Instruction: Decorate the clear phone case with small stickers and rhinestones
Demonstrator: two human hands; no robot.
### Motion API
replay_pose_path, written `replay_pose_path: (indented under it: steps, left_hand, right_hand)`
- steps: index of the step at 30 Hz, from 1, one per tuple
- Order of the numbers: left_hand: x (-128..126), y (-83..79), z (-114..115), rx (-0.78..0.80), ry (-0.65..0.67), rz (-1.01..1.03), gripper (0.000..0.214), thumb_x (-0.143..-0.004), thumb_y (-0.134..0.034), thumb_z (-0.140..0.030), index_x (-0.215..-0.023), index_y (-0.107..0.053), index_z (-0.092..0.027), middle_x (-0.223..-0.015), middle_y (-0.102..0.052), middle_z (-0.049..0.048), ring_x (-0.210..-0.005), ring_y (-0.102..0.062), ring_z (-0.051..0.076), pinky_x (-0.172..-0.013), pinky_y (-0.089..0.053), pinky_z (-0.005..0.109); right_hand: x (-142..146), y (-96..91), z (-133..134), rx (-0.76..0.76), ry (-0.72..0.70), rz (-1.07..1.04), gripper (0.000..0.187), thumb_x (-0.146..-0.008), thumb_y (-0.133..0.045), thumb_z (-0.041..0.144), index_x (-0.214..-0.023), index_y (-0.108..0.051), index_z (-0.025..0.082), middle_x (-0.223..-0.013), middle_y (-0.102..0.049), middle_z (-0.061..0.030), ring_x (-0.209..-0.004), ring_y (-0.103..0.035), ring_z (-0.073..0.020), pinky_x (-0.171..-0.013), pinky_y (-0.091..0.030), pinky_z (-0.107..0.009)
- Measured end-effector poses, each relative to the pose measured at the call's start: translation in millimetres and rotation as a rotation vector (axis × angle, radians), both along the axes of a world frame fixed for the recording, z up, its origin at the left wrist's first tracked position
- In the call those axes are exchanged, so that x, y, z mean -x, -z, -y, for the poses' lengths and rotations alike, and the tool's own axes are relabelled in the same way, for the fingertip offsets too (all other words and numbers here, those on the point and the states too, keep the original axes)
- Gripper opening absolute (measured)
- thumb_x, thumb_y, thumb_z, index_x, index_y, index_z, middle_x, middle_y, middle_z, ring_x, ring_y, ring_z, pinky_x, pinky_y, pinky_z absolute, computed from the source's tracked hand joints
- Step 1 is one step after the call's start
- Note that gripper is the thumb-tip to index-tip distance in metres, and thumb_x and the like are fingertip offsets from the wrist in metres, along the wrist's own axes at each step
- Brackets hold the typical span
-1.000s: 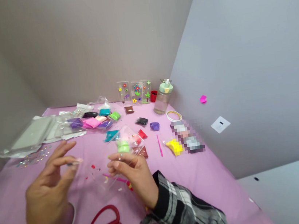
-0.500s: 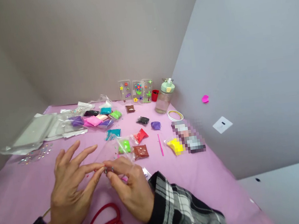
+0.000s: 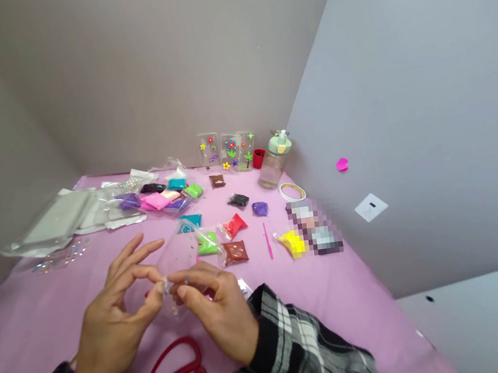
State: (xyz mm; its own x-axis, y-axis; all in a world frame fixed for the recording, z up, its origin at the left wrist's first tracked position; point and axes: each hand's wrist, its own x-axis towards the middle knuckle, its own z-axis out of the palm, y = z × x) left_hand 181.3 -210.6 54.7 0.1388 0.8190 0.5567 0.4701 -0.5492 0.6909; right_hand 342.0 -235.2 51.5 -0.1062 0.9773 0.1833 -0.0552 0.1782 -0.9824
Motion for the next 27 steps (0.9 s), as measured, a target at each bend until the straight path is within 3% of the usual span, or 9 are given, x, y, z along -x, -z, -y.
replay_pose_path:
  steps: [4,12,18,23,27]
  left_hand:
    - [4.2,-2.4,-1.1,0.183,0.036,0.096,0.009,-0.084,-0.058,-0.021,-0.076,-0.056,-0.026,-0.133,-0.062,0.0011,-0.141,-0.038,0.027,-0.115,-0.026,0.061]
    - [12.9,0.9,-6.3,0.437,0.146,0.279,0.012,-0.085,-0.064,-0.033,-0.076,-0.059,-0.027,-0.138,-0.06,-0.0015,-0.142,-0.037,0.028,-0.118,-0.019,0.057]
    - [14.6,-1.8,-8.9,0.62,0.167,0.632,0.012,-0.082,-0.069,-0.035,-0.077,-0.065,-0.025,-0.14,-0.06,0.0,-0.142,-0.037,0.027,-0.12,-0.017,0.052]
    - [17.9,-3.7,-13.0,0.662,0.157,0.79,0.009,-0.08,-0.07,-0.032,-0.078,-0.07,-0.023,-0.137,-0.062,0.0034,-0.141,-0.039,0.027,-0.122,-0.016,0.047]
    - [27.7,-2.9,-20.6,0.615,0.081,0.972,0.01,-0.082,-0.065,-0.029,-0.079,-0.073,-0.022,-0.122,-0.07,0.0036,-0.137,-0.044,0.027,-0.117,-0.032,0.047]
  right_hand:
    - [-1.0,1.5,-1.7,0.139,-0.045,-0.199,0.018,-0.086,-0.069,0.027,-0.1,-0.078,0.021,-0.084,-0.071,-0.0028,-0.074,-0.066,-0.0131,-0.073,-0.054,-0.028]
    - [-3.7,3.0,-5.8,0.295,-0.097,-0.373,0.019,-0.082,-0.073,0.029,-0.096,-0.078,0.018,-0.081,-0.076,-0.0023,-0.071,-0.068,-0.0114,-0.074,-0.056,-0.027]
    - [-9.0,-0.3,-11.2,0.311,-0.067,-0.456,0.018,-0.079,-0.075,0.027,-0.094,-0.078,0.017,-0.079,-0.076,-0.002,-0.068,-0.068,-0.0105,-0.071,-0.056,-0.025]
    - [-11.0,-3.0,-13.2,0.326,-0.025,-0.482,0.018,-0.076,-0.077,0.026,-0.091,-0.078,0.017,-0.077,-0.075,-0.0017,-0.067,-0.068,-0.011,-0.069,-0.056,-0.025]
    - [-16.0,-4.7,-17.5,0.335,0.065,-0.518,0.016,-0.074,-0.077,0.025,-0.088,-0.077,0.016,-0.074,-0.074,-0.0013,-0.063,-0.066,-0.0109,-0.068,-0.056,-0.026]
